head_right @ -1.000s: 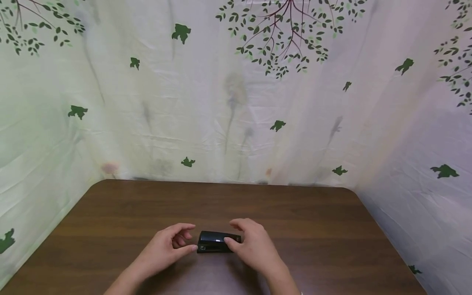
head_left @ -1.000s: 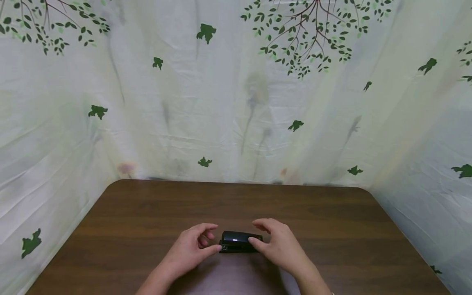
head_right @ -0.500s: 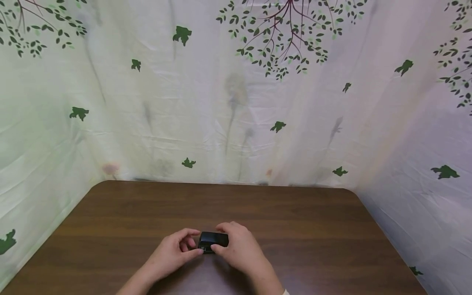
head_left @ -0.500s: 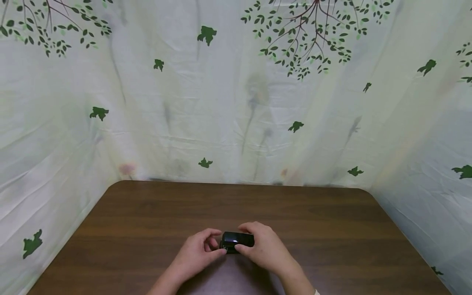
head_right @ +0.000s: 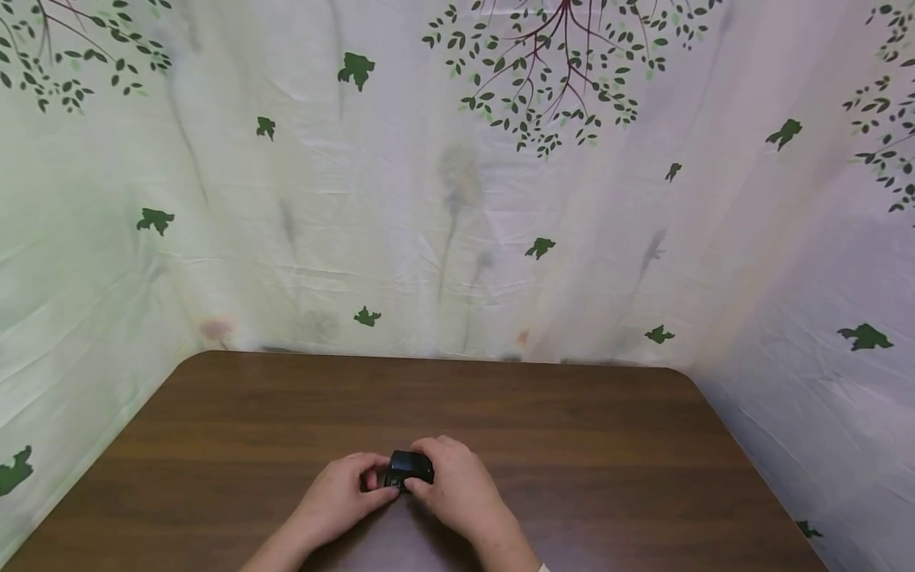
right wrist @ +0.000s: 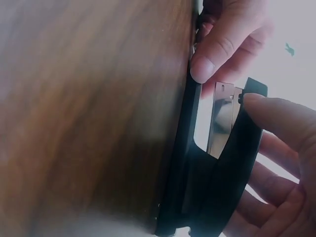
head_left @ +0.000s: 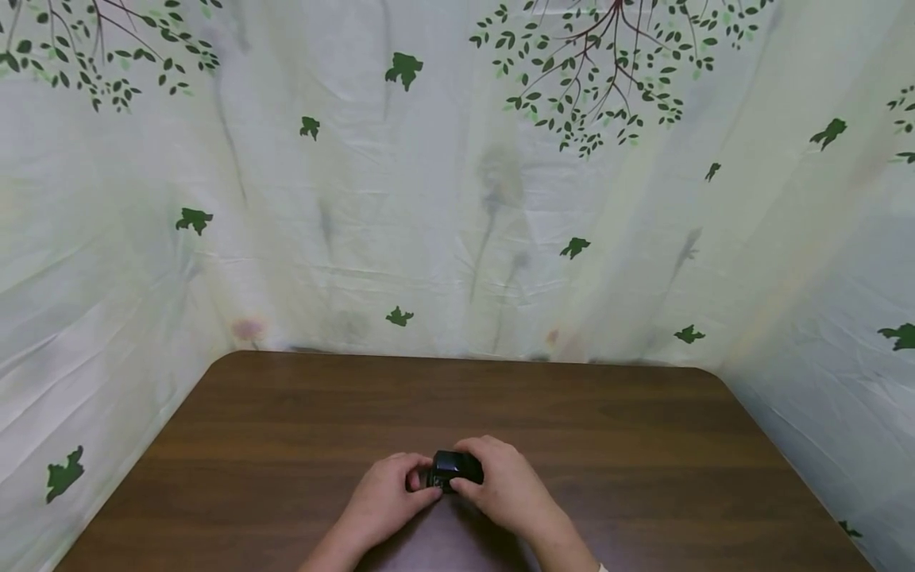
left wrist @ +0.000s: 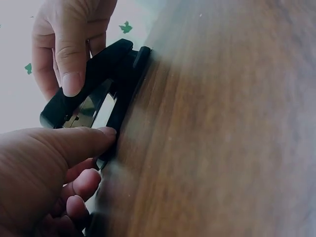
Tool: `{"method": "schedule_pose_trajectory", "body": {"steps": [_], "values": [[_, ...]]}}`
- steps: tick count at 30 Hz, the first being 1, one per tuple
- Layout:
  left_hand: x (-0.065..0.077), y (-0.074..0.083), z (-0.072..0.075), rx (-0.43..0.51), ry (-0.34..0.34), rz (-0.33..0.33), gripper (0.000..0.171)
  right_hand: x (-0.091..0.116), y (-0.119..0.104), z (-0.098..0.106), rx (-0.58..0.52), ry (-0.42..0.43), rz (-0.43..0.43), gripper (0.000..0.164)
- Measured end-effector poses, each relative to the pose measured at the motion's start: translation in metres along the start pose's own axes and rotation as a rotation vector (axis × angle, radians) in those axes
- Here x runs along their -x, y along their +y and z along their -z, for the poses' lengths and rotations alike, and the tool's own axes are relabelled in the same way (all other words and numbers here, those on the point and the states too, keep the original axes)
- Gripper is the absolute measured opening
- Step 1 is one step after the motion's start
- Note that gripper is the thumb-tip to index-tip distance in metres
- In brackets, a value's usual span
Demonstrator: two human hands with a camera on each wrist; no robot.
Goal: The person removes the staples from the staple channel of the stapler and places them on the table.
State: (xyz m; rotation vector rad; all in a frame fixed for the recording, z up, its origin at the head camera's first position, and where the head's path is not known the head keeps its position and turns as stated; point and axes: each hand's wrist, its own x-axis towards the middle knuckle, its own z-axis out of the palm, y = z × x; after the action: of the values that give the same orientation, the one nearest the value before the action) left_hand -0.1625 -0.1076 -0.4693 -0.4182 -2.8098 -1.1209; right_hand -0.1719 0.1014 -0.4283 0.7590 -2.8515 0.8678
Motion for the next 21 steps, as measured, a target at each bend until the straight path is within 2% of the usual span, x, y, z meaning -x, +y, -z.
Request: {"method": "schedule_pose_trajectory", "body": {"steps": [7,15,21], "values": [[-0.0019,-0.0023,0.0007,0.01,-0.017,-0.005,0.028,-0.0007,0.0029,-0.0025,0.012,0.0,-0.004,0.028],[-0.0037,-0.0042,0.0012,0.008,-0.032,-0.001,0.029,-0.0016,0.0053,-0.0028,-0.003,-0.027,-0.045,0.029],[-0.0033,-0.0035,0.0016,0.042,-0.048,0.029,0.029,-0.0012,0.0066,-0.0021,-0.018,-0.04,-0.056,0.027]]}}
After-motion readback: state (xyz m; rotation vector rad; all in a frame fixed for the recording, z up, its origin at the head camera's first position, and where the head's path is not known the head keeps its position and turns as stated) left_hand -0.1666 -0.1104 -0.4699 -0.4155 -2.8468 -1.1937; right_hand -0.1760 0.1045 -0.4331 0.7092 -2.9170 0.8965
